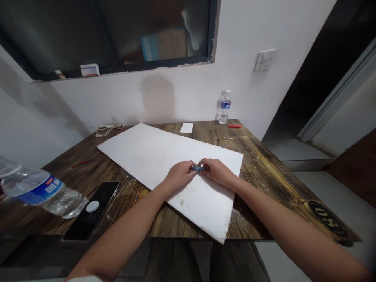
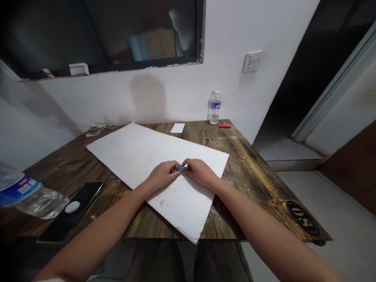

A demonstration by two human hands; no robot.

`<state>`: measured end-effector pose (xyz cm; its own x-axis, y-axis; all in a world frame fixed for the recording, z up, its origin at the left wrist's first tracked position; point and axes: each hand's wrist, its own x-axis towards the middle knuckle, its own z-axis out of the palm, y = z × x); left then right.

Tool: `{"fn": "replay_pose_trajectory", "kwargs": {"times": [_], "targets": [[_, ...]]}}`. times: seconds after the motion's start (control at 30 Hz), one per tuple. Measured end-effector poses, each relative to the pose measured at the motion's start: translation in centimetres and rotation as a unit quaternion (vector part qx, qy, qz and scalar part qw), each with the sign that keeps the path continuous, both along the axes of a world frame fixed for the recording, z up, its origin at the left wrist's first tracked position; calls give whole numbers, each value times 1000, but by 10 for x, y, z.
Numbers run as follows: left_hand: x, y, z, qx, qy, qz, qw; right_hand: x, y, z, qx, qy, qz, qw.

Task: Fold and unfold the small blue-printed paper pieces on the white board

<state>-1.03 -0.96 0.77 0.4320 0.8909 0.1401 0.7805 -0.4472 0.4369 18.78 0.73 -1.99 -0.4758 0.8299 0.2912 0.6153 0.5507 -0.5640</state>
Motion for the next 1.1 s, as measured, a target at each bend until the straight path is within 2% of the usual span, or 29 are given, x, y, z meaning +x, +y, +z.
{"fn": "replay_pose_trajectory", "kwargs": {"times": [0.37, 1.1], "targets": [[0, 1, -1, 3, -32, 2, 999, 0, 1, -1, 17, 22, -9, 1000], [-1, 1, -3, 6, 4, 3, 1000, 1, 0, -1, -6, -5, -21, 1000]]}}
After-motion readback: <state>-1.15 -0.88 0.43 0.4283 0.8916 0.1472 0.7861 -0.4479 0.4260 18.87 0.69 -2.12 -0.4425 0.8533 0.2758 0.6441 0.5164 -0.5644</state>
